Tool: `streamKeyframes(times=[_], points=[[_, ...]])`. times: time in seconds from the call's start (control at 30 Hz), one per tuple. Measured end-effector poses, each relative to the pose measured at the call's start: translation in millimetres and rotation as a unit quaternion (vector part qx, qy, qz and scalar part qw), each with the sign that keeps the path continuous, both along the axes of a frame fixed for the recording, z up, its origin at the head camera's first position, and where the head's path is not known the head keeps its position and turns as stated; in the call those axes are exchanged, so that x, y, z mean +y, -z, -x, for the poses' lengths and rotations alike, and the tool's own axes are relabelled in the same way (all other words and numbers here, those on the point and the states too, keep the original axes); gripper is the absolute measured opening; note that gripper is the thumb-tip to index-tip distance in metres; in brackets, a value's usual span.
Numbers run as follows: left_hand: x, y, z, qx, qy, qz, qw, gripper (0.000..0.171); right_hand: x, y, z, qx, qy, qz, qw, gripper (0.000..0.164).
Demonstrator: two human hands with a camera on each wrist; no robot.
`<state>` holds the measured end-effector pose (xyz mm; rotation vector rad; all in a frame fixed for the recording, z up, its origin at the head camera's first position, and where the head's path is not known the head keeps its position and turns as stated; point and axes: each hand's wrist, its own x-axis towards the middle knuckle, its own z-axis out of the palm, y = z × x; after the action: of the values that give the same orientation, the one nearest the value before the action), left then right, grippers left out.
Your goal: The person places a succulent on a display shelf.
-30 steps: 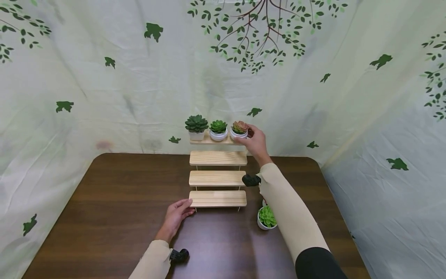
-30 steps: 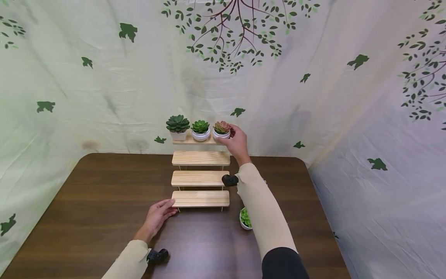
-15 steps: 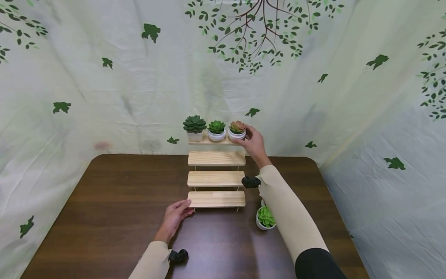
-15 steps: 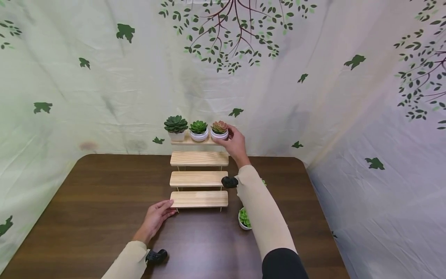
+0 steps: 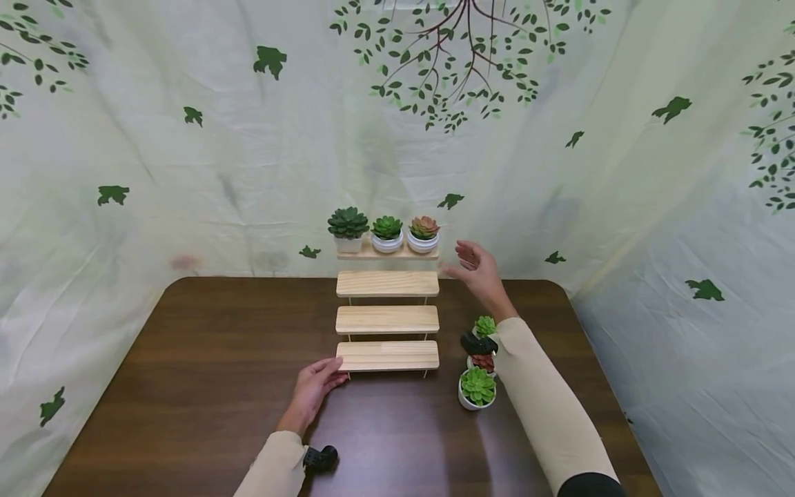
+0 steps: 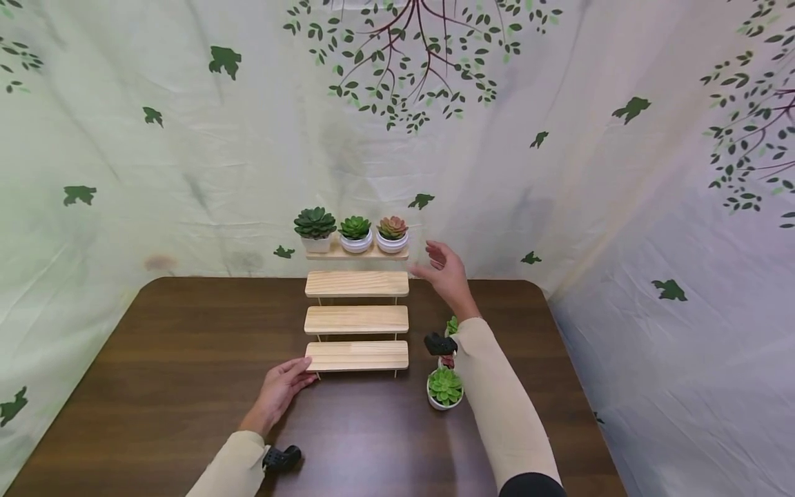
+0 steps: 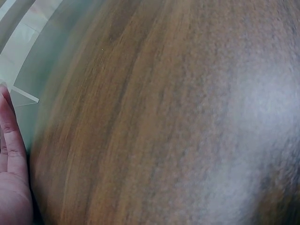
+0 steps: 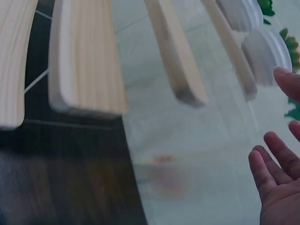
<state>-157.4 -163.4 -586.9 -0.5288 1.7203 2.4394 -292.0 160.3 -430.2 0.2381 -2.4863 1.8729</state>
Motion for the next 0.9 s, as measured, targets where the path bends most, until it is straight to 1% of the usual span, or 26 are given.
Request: streamKeyframes(times=[0.17, 0.27, 0.33, 0.53, 0.6, 0.73, 0.9], points=[[-1, -1.3, -1.4, -0.003, -0.002, 0.003, 1.0, 0.009, 20, 15.2, -7.6, -0.024, 0.007, -0.015, 1.0, 0.067], [-1, -1.3, -1.2, -0.005, -0.001, 0.002, 1.0, 0.009, 31, 22.6, -12.2, -0.032, 0.009, -0.015, 0.999, 0.064], [-1, -0.9, -0.7, -0.005, 0.003, 0.001, 1.0, 0.011, 38, 26.6, -15.9, -0.036, 0.011, -0.011, 0.999, 0.062], [-2, -0.4, -0.4, -0.001, 0.009, 0.001, 1.0, 0.015, 58, 40.4, -27.8, -0.044, -0.005, 0.0, 0.999, 0.064], [-3, -0.2, -0.3, 0.0, 0.009, 0.003, 1.0, 0.016, 64, 46.2, -31.7, -0.048, -0.004, 0.006, 0.999, 0.064], [-2, -0.5, 0.0, -0.002, 0.009, 0.003, 1.0, 0.018, 79, 60.6, -39.0, -0.041, -0.003, 0.011, 0.999, 0.061], [-1, -2.3, -0.3, -0.006, 0.008, -0.002, 0.9999, 0.014, 96, 80.1, -48.2, -0.029, -0.002, 0.023, 0.999, 0.055]])
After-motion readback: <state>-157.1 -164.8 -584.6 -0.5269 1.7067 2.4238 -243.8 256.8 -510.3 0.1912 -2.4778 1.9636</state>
